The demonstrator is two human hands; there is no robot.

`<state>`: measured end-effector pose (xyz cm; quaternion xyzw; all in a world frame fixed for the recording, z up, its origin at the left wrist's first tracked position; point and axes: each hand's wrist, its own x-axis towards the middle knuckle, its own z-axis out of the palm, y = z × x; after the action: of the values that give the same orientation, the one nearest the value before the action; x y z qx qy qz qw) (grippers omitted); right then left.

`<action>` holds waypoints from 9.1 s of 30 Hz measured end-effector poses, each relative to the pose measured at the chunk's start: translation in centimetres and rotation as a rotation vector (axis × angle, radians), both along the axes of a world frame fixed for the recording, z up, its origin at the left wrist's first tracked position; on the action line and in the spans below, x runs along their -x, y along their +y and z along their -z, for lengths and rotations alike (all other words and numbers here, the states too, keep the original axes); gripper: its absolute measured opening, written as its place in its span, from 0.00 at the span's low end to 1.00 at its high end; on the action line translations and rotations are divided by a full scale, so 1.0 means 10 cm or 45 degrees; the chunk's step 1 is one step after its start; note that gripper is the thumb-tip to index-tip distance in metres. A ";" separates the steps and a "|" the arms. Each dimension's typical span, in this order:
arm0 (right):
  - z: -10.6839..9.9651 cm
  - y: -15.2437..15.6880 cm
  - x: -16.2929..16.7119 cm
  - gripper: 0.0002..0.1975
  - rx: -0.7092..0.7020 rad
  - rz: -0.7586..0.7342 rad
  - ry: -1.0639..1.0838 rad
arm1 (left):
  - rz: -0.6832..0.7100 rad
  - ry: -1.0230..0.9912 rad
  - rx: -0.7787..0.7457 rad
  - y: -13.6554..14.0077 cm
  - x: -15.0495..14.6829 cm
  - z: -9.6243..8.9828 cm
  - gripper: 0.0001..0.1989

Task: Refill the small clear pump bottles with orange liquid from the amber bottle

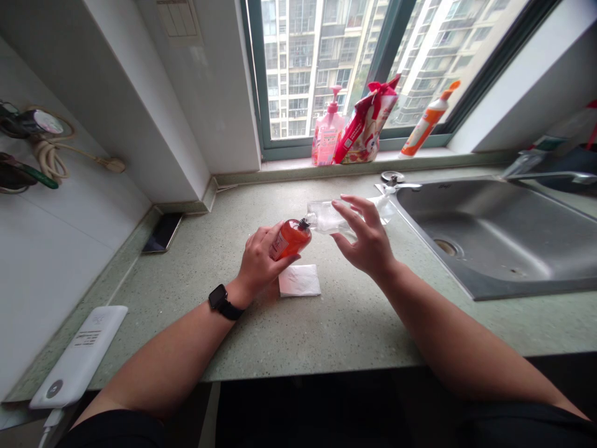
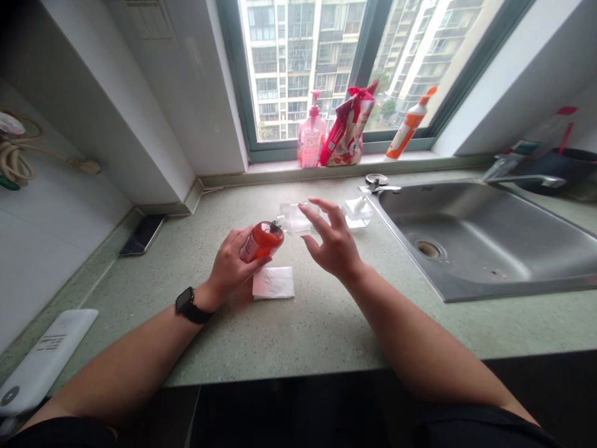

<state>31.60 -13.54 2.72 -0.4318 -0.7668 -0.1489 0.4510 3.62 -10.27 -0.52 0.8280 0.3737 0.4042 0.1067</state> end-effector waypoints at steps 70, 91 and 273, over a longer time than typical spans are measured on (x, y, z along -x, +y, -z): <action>-0.03 0.00 -0.02 0.50 -0.049 0.001 -0.065 | 0.029 -0.009 -0.007 0.02 0.01 0.02 0.41; -0.06 0.00 -0.01 0.53 -0.059 -0.017 -0.084 | 0.037 -0.012 -0.009 0.00 0.01 0.01 0.40; -0.33 0.05 0.12 0.50 -0.023 -0.042 -0.267 | -0.035 -0.008 -0.023 0.00 0.11 0.01 0.36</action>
<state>30.41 -13.01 5.99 -0.3970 -0.8156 -0.1926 0.3743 2.49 -10.23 -0.65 0.8224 0.3809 0.4118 0.0948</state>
